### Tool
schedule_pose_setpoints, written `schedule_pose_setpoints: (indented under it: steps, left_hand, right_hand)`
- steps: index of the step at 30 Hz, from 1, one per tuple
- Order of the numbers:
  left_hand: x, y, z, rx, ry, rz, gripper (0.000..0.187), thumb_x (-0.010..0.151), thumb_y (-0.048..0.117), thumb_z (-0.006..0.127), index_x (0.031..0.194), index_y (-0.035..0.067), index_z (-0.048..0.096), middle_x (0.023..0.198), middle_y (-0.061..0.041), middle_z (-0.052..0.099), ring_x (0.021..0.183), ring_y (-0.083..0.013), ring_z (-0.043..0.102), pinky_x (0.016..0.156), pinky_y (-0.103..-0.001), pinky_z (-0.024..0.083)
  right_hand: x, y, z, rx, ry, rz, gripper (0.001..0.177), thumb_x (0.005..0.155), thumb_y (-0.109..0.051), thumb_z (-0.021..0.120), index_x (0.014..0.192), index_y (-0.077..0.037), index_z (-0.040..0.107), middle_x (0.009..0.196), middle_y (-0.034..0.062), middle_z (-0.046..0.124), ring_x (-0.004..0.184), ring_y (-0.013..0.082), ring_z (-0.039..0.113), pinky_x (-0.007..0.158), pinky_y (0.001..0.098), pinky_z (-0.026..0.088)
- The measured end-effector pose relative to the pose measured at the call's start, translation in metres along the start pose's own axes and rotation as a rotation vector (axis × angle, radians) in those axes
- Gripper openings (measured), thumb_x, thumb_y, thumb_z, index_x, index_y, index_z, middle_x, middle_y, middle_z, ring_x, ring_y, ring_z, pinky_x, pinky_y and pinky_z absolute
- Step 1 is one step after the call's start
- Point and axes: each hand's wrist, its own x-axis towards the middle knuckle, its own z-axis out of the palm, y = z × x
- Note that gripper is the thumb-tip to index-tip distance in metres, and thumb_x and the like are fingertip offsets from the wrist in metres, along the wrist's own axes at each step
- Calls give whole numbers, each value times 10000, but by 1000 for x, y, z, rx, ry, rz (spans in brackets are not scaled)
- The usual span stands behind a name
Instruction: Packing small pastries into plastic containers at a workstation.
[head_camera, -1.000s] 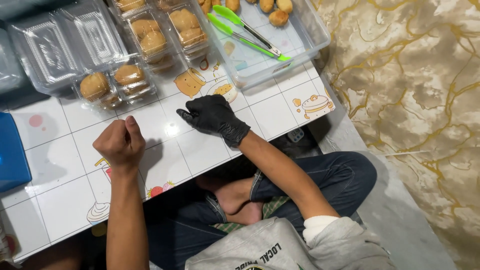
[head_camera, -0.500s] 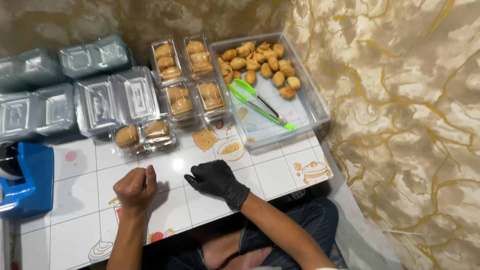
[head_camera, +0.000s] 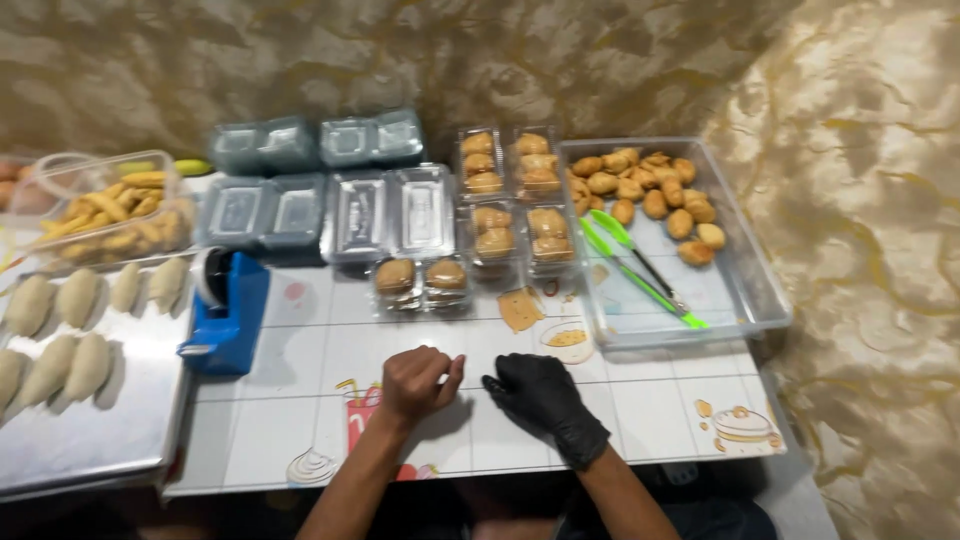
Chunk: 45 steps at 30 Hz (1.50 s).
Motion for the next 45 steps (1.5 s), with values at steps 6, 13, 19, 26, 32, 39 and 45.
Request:
schedule_pose_setpoints:
  steps: [6,13,19,26,32,39,45]
  left_hand:
    - [11,-18,-52,77,187,-29,227,947,121,640,728,63,620,568,-17,532,464,-162,520,410,-261,339]
    - [-6,-59,-163,504,163,-401,110,1007,146,631,1029,44,667,846,-87,614,778,-220,565,615,-328,470]
    - [-16,-104,-217,680,-91,-788,309,986,273,685,1198,59,756,1085,-109,646,1004,-327,582,757,-484,542]
    - [9,-121,-223,526,-245,-998,339,979,281,616,1134,18,764,1064,-175,608,979,-349,605,698,-487,557]
    - [10,-160,-233,445,-443,-1058,292,906,240,648,995,14,811,870,-156,629,763,-299,653,605,-430,541]
    - [0,-184,-240,68,-381,-1238,308,859,192,666,1014,-47,784,884,-230,647,757,-325,618,629,-485,489]
    - [13,-167,-246,-82,-306,-1310,334,869,181,661,1051,-84,752,918,-242,597,825,-336,566,665,-461,451]
  right_hand:
    - [-2,-32,-13,-63,21,106,387,888,-499,591,672,-202,469,641,14,607,660,323,606,586,468,416]
    - [4,-9,11,-57,-45,112,399,879,-560,586,689,-227,476,618,-28,590,620,233,596,592,408,427]
    - [0,-11,14,-31,30,107,406,865,-536,619,683,-207,464,609,2,549,597,235,540,581,402,405]
    - [-1,-6,19,-38,47,116,356,846,-541,643,724,-238,502,631,-20,580,694,228,620,674,401,484]
    - [-3,-9,17,-18,51,134,302,814,-540,674,779,-261,566,692,-5,641,811,263,711,785,417,560]
    - [-5,-12,16,-16,87,105,320,839,-548,664,768,-252,566,696,-5,640,801,252,707,782,399,563]
    - [-6,-10,21,-45,91,99,329,851,-542,657,762,-242,557,681,4,617,779,264,696,760,410,560]
